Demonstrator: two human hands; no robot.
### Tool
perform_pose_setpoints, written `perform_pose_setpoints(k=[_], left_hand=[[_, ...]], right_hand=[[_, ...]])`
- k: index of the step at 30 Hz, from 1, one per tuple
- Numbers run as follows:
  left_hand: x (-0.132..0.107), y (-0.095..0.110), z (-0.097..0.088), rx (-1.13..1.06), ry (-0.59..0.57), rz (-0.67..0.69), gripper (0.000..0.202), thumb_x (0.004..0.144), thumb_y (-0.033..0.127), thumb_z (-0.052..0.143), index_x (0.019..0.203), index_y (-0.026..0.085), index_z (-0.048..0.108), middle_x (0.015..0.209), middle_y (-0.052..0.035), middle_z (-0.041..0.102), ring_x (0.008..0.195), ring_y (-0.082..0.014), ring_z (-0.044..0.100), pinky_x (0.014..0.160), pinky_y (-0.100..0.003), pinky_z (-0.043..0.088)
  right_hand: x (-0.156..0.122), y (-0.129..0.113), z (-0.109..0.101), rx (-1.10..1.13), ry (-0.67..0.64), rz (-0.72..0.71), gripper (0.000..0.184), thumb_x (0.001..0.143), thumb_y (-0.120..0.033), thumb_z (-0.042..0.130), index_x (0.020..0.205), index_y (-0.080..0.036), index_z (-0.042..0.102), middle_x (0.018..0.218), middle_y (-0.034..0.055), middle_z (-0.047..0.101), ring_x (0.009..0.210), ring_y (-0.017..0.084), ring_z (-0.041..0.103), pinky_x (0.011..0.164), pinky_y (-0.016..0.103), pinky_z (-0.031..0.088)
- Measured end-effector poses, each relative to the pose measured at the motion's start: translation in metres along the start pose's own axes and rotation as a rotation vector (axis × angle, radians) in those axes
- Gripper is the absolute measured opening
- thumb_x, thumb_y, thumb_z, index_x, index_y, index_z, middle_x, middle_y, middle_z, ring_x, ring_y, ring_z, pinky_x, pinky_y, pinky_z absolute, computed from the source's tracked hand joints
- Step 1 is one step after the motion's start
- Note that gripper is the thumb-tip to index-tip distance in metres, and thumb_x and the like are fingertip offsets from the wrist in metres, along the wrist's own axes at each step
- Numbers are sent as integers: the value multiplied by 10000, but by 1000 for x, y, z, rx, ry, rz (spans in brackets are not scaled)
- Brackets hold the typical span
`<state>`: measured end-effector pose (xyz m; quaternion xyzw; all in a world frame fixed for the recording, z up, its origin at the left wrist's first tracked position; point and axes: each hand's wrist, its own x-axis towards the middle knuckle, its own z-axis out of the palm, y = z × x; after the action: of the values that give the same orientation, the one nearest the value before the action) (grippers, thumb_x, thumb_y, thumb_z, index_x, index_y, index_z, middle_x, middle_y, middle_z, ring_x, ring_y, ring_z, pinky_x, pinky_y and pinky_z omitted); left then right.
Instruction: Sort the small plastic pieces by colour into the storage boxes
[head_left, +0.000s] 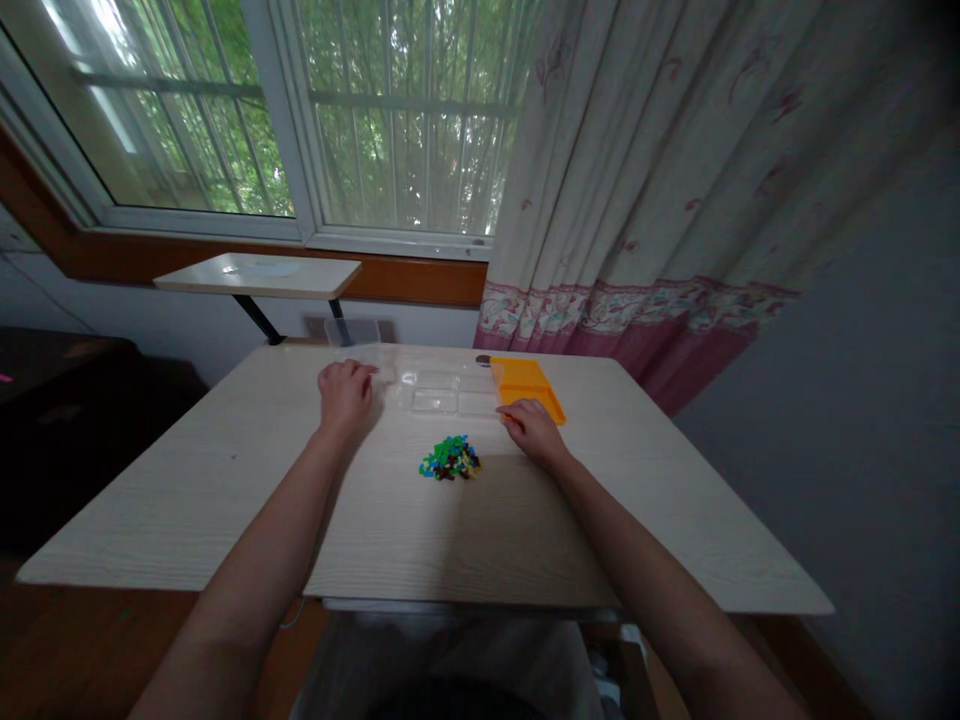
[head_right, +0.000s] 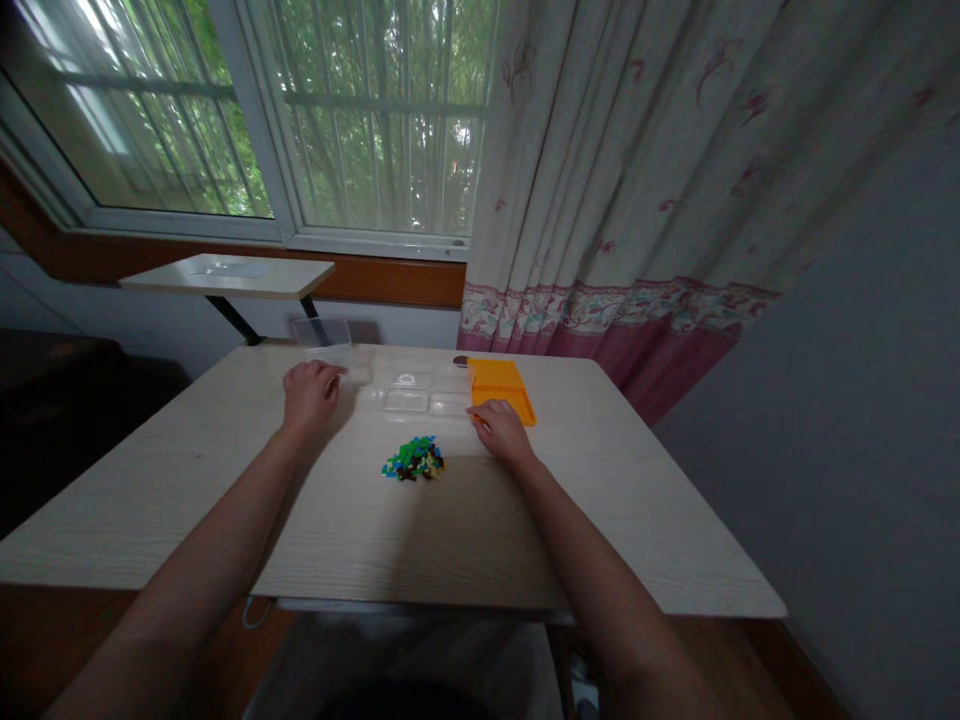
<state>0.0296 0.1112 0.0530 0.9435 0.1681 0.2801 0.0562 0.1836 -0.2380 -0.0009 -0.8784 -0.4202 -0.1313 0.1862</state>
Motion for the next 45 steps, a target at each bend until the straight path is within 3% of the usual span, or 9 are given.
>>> perform_pose_setpoints(k=[3, 9, 16, 23, 29, 32, 36, 40, 45], left_hand=[[-4, 11, 4, 14, -134, 160, 337, 888, 193, 442, 1095, 251, 702, 1063, -107, 637, 1078, -285, 516, 984, -470, 345], [-10, 14, 15, 5, -306, 278, 322, 847, 206, 488, 1069, 252, 717, 1054, -96, 678, 1038, -275, 570, 960, -451, 388], [-13, 20, 25, -48, -276, 337, 346, 893, 181, 440, 1113, 278, 690, 1090, -72, 670, 1116, -268, 558, 1106, -580, 235], [-15, 37, 45, -228, -266, 401, 414, 859, 95, 448, 1149, 259, 694, 1101, -82, 672, 1081, -226, 574, 1069, -467, 366], [-15, 47, 61, -477, -158, 487, 409, 847, 89, 458, 1167, 206, 683, 1149, -101, 645, 1087, -210, 575, 999, -388, 454], [-10, 39, 55, -478, -43, 412, 396, 855, 96, 451, 1157, 220, 677, 1216, -89, 602, 1152, -217, 539, 1025, -394, 441], [-2, 8, 45, -240, 96, 122, 439, 841, 81, 461, 1238, 196, 607, 1329, -96, 536, 1271, -252, 451, 1107, -429, 354], [2, -20, 44, -100, 28, -5, 533, 798, 71, 471, 1326, 126, 518, 1281, -158, 578, 1227, -296, 494, 1089, -470, 348], [-2, -12, 42, 6, -147, -18, 435, 831, 162, 464, 1249, 179, 584, 1129, -138, 661, 1090, -308, 585, 1034, -512, 368]], right_hand=[[0, 0, -1, -4, -3, -3, 307, 955, -275, 476, 1186, -206, 666, 1067, 84, 650, 1016, 220, 535, 911, 338, 407], [1, 0, -1, 1, -7, -3, 315, 950, -275, 475, 1188, -203, 667, 1058, 84, 649, 1000, 225, 531, 896, 338, 402], [-4, -5, -7, -103, 42, 82, 302, 934, -301, 494, 1157, -226, 684, 1063, 91, 653, 1023, 254, 524, 885, 379, 369], [-11, 10, -18, -168, 54, 206, 283, 882, -260, 514, 1062, -203, 725, 1007, 109, 644, 982, 270, 525, 868, 371, 402], [-16, 26, -25, -185, 36, 270, 293, 868, -224, 527, 1086, -220, 722, 963, 82, 636, 967, 244, 534, 885, 331, 403], [-17, 31, -24, -176, 30, 273, 295, 863, -218, 536, 1091, -227, 722, 975, 73, 633, 975, 235, 535, 892, 318, 400], [-18, 35, -21, -158, 38, 256, 302, 864, -222, 539, 1106, -237, 720, 989, 73, 633, 971, 233, 532, 902, 322, 396], [-19, 38, -19, -139, 49, 250, 296, 868, -234, 542, 1103, -235, 722, 973, 76, 628, 963, 236, 531, 901, 331, 398], [-19, 39, -19, -126, 53, 239, 305, 863, -224, 541, 1110, -229, 720, 970, 81, 624, 955, 240, 538, 890, 335, 406]])
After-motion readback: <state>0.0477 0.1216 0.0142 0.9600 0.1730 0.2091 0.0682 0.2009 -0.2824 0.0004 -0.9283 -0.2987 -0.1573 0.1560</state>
